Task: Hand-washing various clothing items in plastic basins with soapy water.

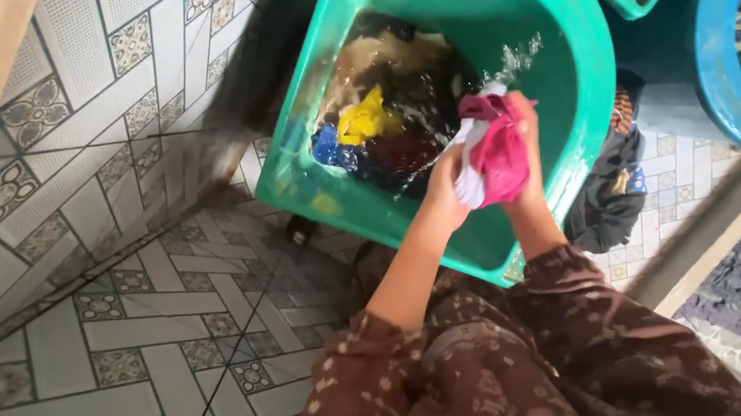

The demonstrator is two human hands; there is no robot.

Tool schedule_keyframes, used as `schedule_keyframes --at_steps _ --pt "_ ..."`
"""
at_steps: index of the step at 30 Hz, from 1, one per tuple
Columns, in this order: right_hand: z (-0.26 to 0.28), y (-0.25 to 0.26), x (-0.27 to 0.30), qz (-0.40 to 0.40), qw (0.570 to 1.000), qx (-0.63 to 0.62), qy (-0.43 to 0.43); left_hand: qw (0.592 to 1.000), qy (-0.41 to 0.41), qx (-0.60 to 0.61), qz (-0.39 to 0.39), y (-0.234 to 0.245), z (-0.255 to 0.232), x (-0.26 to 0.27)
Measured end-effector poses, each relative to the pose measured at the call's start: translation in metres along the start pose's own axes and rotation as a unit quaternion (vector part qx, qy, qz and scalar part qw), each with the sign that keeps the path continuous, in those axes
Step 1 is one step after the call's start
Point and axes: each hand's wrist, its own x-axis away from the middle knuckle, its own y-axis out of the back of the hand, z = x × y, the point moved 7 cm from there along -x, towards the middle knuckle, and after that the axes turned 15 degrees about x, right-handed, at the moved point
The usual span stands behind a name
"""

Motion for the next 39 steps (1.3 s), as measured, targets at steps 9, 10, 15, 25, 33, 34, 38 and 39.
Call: schedule_keyframes --at_steps 9,10,15,25,33,34,38,39 --pt "0.029 -0.024 0.019 -0.113 0.986 0.102 0.064 0.898 -0.053 -0.254 -0.356 -0.004 -0.069 0.084" --pt "0.040 -0.039 0.026 -0.111 0.987 0.101 0.065 0.898 -0.055 -0.254 -0.355 -0.034 -0.072 0.097" --pt "0.119 -0.132 0.075 -0.061 0.909 0.366 0.192 0.992 -0.084 0.014 -0.092 -0.097 -0.056 0.080" --pt "-0.013 -0.039 0.039 -0.011 0.996 0.075 -0.047 0.552 -0.547 -0.627 0.058 -0.249 -0.036 0.154" --pt "0.057 -0.123 0.048 0.324 0.831 -0.426 -0.151 0.450 -0.499 -0.735 0.084 -0.230 -0.034 0.118" --pt "0.040 -0.115 0.040 0.325 0.830 -0.428 -0.151 0.448 -0.499 -0.737 0.083 -0.233 -0.036 0.116" --pt "-0.040 -0.055 0.029 0.073 0.954 -0.059 -0.284 0.461 -0.467 -0.751 0.074 -0.234 -0.039 0.113" --pt "-0.042 -0.054 0.025 0.081 0.955 -0.049 -0.282 0.447 -0.478 -0.751 0.093 -0.239 -0.039 0.111"
